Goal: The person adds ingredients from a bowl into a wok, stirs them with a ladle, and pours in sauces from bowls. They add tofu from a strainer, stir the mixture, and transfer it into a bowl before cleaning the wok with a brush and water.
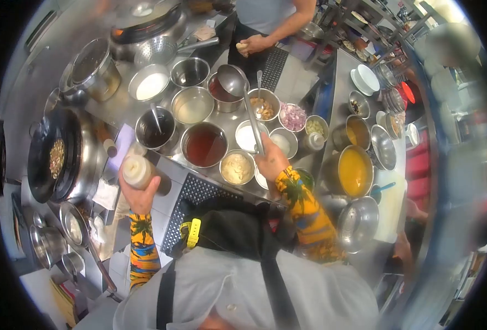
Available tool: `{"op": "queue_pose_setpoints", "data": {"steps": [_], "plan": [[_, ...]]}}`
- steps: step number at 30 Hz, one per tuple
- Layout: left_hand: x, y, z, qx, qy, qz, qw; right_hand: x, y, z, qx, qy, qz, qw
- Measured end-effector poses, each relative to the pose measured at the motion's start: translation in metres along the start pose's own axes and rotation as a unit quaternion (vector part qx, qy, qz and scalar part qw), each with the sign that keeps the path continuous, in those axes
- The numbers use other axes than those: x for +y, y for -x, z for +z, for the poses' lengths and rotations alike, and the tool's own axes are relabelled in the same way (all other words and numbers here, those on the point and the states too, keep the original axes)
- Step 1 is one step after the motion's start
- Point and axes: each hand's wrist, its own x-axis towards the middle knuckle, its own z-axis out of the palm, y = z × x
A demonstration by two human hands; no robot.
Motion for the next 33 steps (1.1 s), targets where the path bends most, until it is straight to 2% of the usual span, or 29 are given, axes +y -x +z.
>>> {"op": "queue_pose_setpoints", "data": {"steps": [1, 3, 6, 8, 10, 11, 12, 14, 17, 19, 20, 24, 25, 26, 28, 30, 32, 33], "plan": [[-0.005, 0.007, -0.007, 0.009, -0.012, 0.017, 1.000, 0.000, -0.004, 0.000, -0.006, 0.003, 0.001, 1.000], [-0.008, 0.014, -0.021, 0.020, -0.008, -0.006, 1.000, -0.001, -0.010, 0.001, -0.016, 0.013, 0.015, 1.000], [0.004, 0.013, -0.054, 0.039, 0.013, -0.001, 0.999, -0.042, 0.001, -0.007, -0.038, -0.207, 0.170, 0.963], [0.033, 0.000, -0.087, 0.051, 0.074, 0.012, 0.996, -0.044, 0.004, -0.011, -0.024, -0.295, 0.165, 0.941], [0.078, -0.018, -0.118, 0.013, 0.152, 0.078, 0.985, -0.051, 0.012, -0.023, -0.034, -0.368, 0.166, 0.914], [0.067, -0.020, -0.132, 0.030, 0.100, 0.121, 0.987, -0.054, 0.013, -0.026, -0.018, -0.414, 0.163, 0.895], [0.041, -0.010, -0.139, 0.031, 0.157, 0.081, 0.984, -0.062, 0.019, -0.031, 0.004, -0.456, 0.165, 0.875], [0.011, 0.002, -0.140, 0.100, 0.179, 0.056, 0.977, -0.074, 0.023, -0.044, -0.014, -0.499, 0.180, 0.847], [-0.035, 0.013, -0.161, 0.107, 0.171, 0.029, 0.979, -0.100, 0.030, -0.054, -0.047, -0.478, 0.162, 0.862], [-0.046, 0.013, -0.181, 0.153, 0.140, 0.015, 0.978, -0.149, 0.036, -0.046, -0.028, -0.474, 0.153, 0.867], [-0.037, 0.007, -0.188, 0.189, 0.136, 0.002, 0.973, -0.162, 0.033, -0.042, -0.064, -0.480, 0.134, 0.865], [-0.017, -0.021, -0.273, 0.147, 0.026, -0.013, 0.989, -0.220, 0.019, 0.004, -0.135, -0.472, 0.048, 0.870], [-0.018, -0.032, -0.298, 0.152, -0.092, 0.023, 0.984, -0.226, 0.009, 0.020, -0.193, -0.492, 0.026, 0.849], [-0.013, -0.040, -0.313, 0.172, -0.078, -0.019, 0.982, -0.241, 0.003, 0.038, -0.220, -0.516, 0.041, 0.827], [0.009, -0.064, -0.346, 0.182, -0.254, -0.008, 0.950, -0.256, -0.018, 0.082, -0.321, -0.553, 0.032, 0.768], [0.013, -0.091, -0.383, 0.146, -0.327, -0.036, 0.933, -0.293, -0.030, 0.130, -0.366, -0.571, 0.058, 0.733], [0.001, -0.119, -0.416, 0.113, -0.475, -0.014, 0.873, -0.333, -0.049, 0.183, -0.455, -0.559, 0.051, 0.692], [0.001, -0.135, -0.428, 0.081, -0.531, -0.076, 0.840, -0.350, -0.057, 0.211, -0.473, -0.535, 0.054, 0.698]]}}
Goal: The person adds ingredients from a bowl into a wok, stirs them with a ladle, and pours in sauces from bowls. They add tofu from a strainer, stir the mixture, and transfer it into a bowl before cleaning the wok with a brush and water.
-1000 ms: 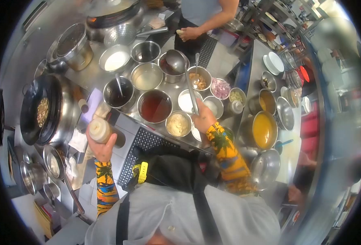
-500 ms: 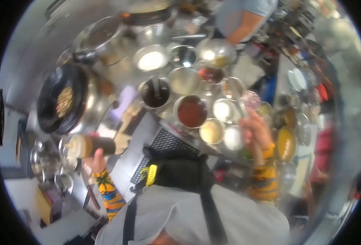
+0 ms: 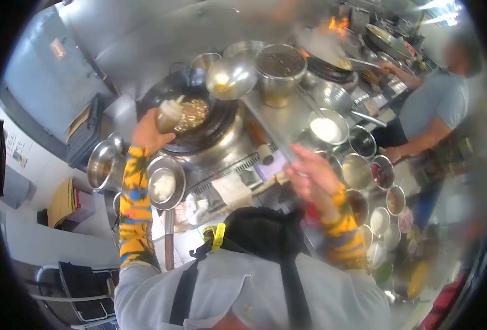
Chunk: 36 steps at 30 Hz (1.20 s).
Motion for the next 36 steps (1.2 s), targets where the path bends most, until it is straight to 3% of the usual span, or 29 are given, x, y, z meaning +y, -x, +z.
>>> {"op": "queue_pose_setpoints", "data": {"steps": [1, 5, 7, 9, 11, 16, 27, 29, 32, 33, 34, 36], "plan": [[-0.005, -0.016, -0.004, -0.053, -0.069, -0.037, 0.995, 0.007, -0.030, 0.008, -0.007, 0.021, 0.023, 0.999], [-0.040, -0.056, 0.009, -0.121, -0.269, -0.069, 0.953, 0.038, -0.121, 0.040, -0.066, 0.097, 0.083, 0.990], [-0.059, -0.071, 0.012, -0.202, -0.299, -0.105, 0.927, 0.050, -0.149, 0.045, -0.072, 0.124, 0.102, 0.984], [-0.072, -0.072, 0.010, -0.227, -0.317, -0.120, 0.913, 0.056, -0.165, 0.048, -0.069, 0.140, 0.115, 0.981], [-0.084, -0.061, 0.006, -0.178, -0.340, -0.095, 0.919, 0.059, -0.175, 0.050, -0.072, 0.156, 0.116, 0.978], [-0.112, -0.038, -0.008, -0.153, -0.348, -0.086, 0.921, 0.060, -0.202, 0.044, -0.077, 0.239, 0.109, 0.962], [-0.116, -0.009, -0.022, -0.161, -0.309, -0.119, 0.930, 0.055, -0.241, 0.043, -0.048, 0.304, 0.116, 0.944], [-0.111, -0.005, -0.027, -0.179, -0.253, -0.137, 0.941, 0.061, -0.247, 0.043, -0.033, 0.341, 0.121, 0.932], [-0.133, 0.008, -0.011, -0.145, -0.055, -0.155, 0.976, 0.066, -0.250, 0.055, -0.006, 0.581, 0.054, 0.812], [-0.142, 0.012, -0.002, -0.126, 0.032, -0.148, 0.980, 0.077, -0.253, 0.049, 0.001, 0.606, 0.032, 0.794], [-0.136, 0.022, 0.003, -0.075, 0.167, -0.099, 0.978, 0.116, -0.280, 0.003, -0.013, 0.728, -0.190, 0.659], [-0.124, 0.035, 0.029, -0.003, 0.317, -0.044, 0.947, 0.111, -0.256, 0.026, 0.012, 0.785, -0.062, 0.616]]}}
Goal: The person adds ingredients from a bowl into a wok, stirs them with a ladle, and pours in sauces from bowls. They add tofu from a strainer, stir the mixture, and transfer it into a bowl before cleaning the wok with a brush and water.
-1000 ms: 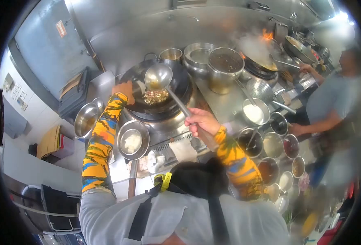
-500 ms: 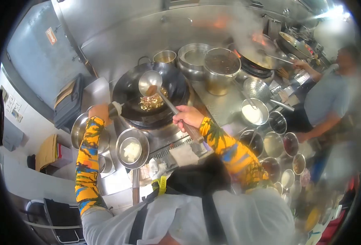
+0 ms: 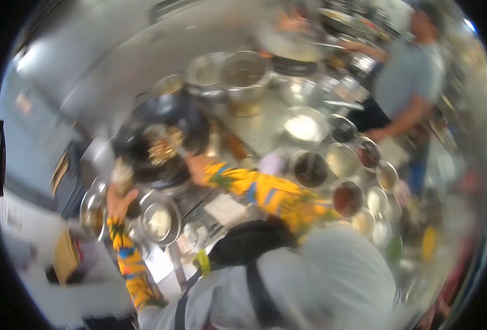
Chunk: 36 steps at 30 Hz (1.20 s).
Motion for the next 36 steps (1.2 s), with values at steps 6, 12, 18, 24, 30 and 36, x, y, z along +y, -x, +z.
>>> {"op": "queue_pose_setpoints", "data": {"steps": [6, 12, 18, 24, 30, 36], "plan": [[0.084, 0.016, 0.082, -0.120, 0.273, 0.042, 0.954, 0.010, 0.060, -0.013, -0.035, -0.050, -0.003, 0.998], [0.190, -0.001, 0.200, -0.301, 0.271, 0.130, 0.905, 0.080, 0.217, -0.076, 0.121, -0.195, -0.011, 0.973], [0.301, 0.035, 0.385, -0.395, 0.358, 0.170, 0.829, 0.243, 0.474, -0.226, 0.346, 0.139, 0.204, 0.905], [0.378, 0.104, 0.545, -0.396, 0.393, 0.205, 0.804, 0.280, 0.771, -0.419, 0.569, -0.073, 0.521, 0.632], [0.395, 0.144, 0.629, -0.324, 0.343, 0.173, 0.864, 0.259, 0.870, -0.469, 0.582, 0.009, 0.612, 0.535], [0.389, 0.156, 0.654, -0.338, 0.274, 0.191, 0.880, 0.222, 0.857, -0.476, 0.566, -0.016, 0.618, 0.544]]}}
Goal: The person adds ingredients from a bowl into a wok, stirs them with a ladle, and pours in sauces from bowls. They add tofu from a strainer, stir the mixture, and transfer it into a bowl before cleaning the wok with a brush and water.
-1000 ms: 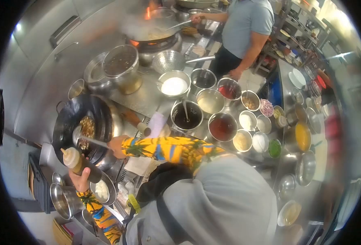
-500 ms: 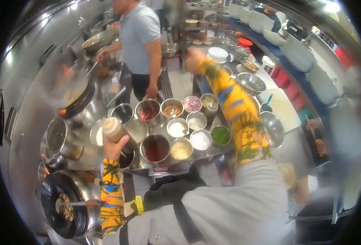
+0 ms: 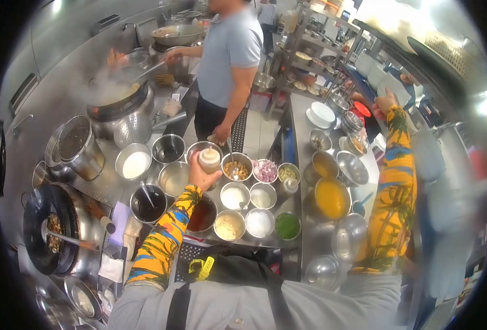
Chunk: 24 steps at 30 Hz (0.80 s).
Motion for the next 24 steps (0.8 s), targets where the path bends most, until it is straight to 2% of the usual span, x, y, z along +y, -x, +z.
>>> {"op": "queue_pose_setpoints", "data": {"steps": [2, 3, 5, 7, 9, 10, 12, 13, 15, 17, 18, 19, 22, 23, 24], "plan": [[-0.008, 0.006, 0.005, -0.017, 0.004, -0.003, 1.000, -0.005, -0.001, 0.001, 0.002, 0.015, -0.001, 1.000], [-0.011, 0.011, 0.009, -0.016, 0.009, -0.024, 1.000, -0.007, -0.002, 0.003, -0.020, -0.032, -0.022, 0.999], [-0.035, 0.015, 0.021, 0.019, -0.016, 0.004, 1.000, -0.031, 0.007, 0.022, -0.065, -0.132, -0.073, 0.986], [-0.041, 0.023, 0.021, 0.004, -0.026, -0.024, 0.999, -0.072, 0.050, 0.064, -0.153, -0.188, -0.161, 0.957], [-0.062, 0.031, 0.028, -0.001, -0.052, -0.017, 0.999, -0.117, 0.109, 0.115, -0.230, -0.148, -0.243, 0.931], [-0.058, 0.036, 0.024, -0.029, -0.048, -0.066, 0.996, -0.146, 0.162, 0.138, -0.245, -0.064, -0.272, 0.928], [-0.055, 0.049, 0.017, -0.038, -0.065, -0.022, 0.997, -0.156, 0.217, 0.190, -0.398, -0.095, -0.340, 0.847], [-0.046, 0.054, 0.008, -0.038, -0.085, -0.001, 0.996, -0.166, 0.250, 0.208, -0.437, -0.077, -0.413, 0.795], [-0.001, 0.071, -0.031, 0.026, -0.091, 0.075, 0.993, -0.178, 0.313, 0.245, -0.493, -0.124, -0.455, 0.731], [0.033, 0.101, -0.086, 0.040, -0.100, 0.017, 0.994, -0.186, 0.363, 0.277, -0.527, -0.142, -0.509, 0.666], [0.039, 0.120, -0.112, 0.060, -0.029, -0.002, 0.998, -0.192, 0.391, 0.290, -0.556, -0.150, -0.511, 0.638], [0.046, 0.143, -0.140, 0.093, -0.032, -0.002, 0.995, -0.194, 0.417, 0.317, -0.571, -0.199, -0.514, 0.609], [0.067, 0.207, -0.224, 0.146, -0.083, -0.092, 0.982, -0.223, 0.510, 0.379, -0.605, -0.198, -0.507, 0.581], [0.058, 0.227, -0.247, 0.149, -0.127, -0.078, 0.977, -0.226, 0.541, 0.420, -0.597, -0.195, -0.568, 0.531], [0.058, 0.246, -0.269, 0.140, -0.129, -0.088, 0.978, -0.222, 0.577, 0.463, -0.541, -0.169, -0.644, 0.514]]}}
